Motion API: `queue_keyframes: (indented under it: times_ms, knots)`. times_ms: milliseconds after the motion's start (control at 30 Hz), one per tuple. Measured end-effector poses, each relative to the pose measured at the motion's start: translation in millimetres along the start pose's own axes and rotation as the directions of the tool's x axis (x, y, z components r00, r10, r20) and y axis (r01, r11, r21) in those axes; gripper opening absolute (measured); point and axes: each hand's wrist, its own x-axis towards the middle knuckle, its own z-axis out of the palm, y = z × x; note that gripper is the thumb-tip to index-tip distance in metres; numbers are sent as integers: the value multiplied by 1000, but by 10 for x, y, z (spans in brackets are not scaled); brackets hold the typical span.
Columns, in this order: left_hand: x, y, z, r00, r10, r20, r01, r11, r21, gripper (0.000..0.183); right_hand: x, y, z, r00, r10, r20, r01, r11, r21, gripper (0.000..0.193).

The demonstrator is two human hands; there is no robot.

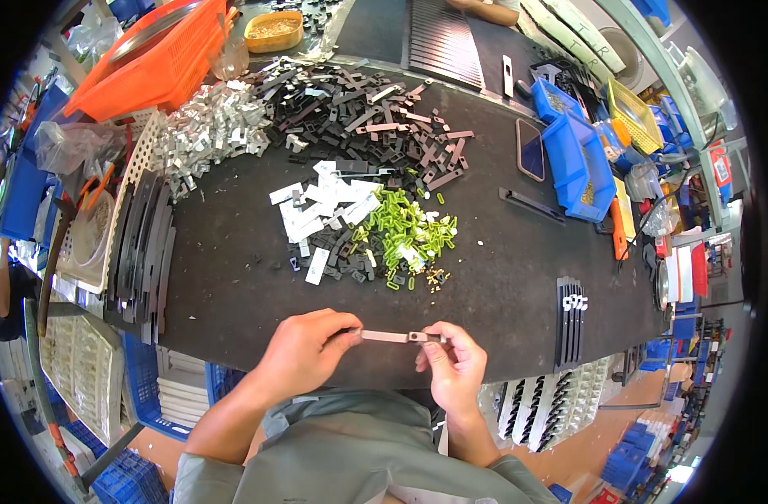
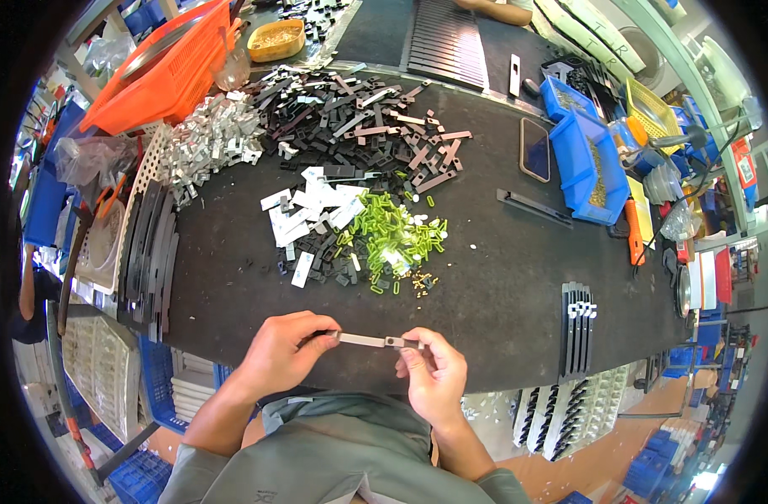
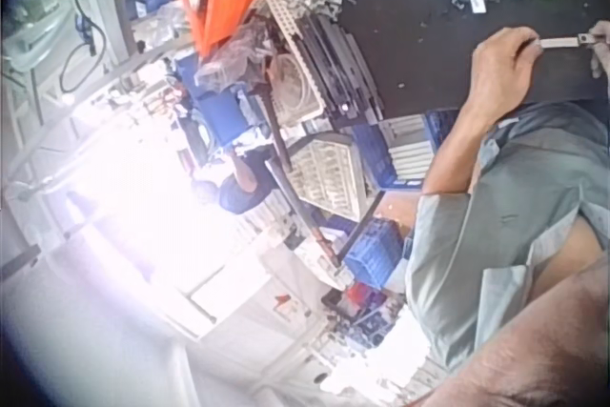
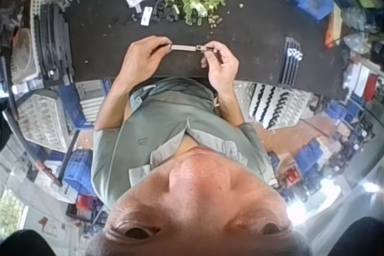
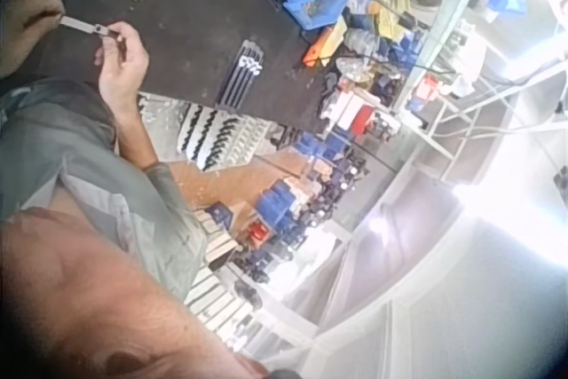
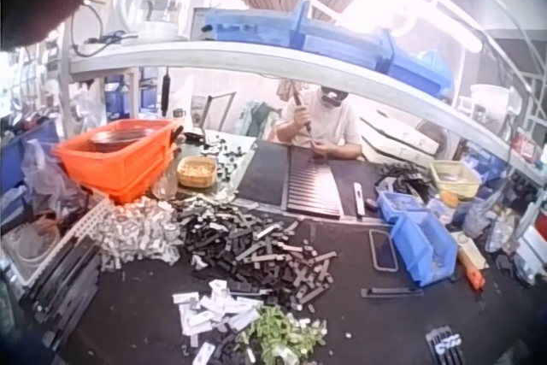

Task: The person assembles industrial slide mechanisms by hand, joining small metal and plastic components such as metal slides, plastic components, metal brackets, and pins.

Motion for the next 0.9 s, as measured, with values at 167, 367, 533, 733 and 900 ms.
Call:
queue_keyframes:
  times_ms: [167,367,533,733,900]
  knots:
    - [-52,45,18,950,195,-244,-199,980,7,25,74,-117,-136,998,-43,-46,43,999,5,16]
    - [-490,-529,-967,635,43,-771,490,749,445,29,46,45,-526,972,-185,-145,178,982,-61,14]
    - [-445,-748,-1091,583,34,-811,736,400,546,33,107,146,-457,984,-146,-107,151,988,37,16]
    - [-439,-799,-1040,620,-91,-779,747,373,551,27,16,31,-341,968,-227,-105,224,974,-33,16]
    - [-413,-316,-1125,725,-425,-542,630,728,271,20,9,47,-391,965,-204,-167,205,979,-13,16]
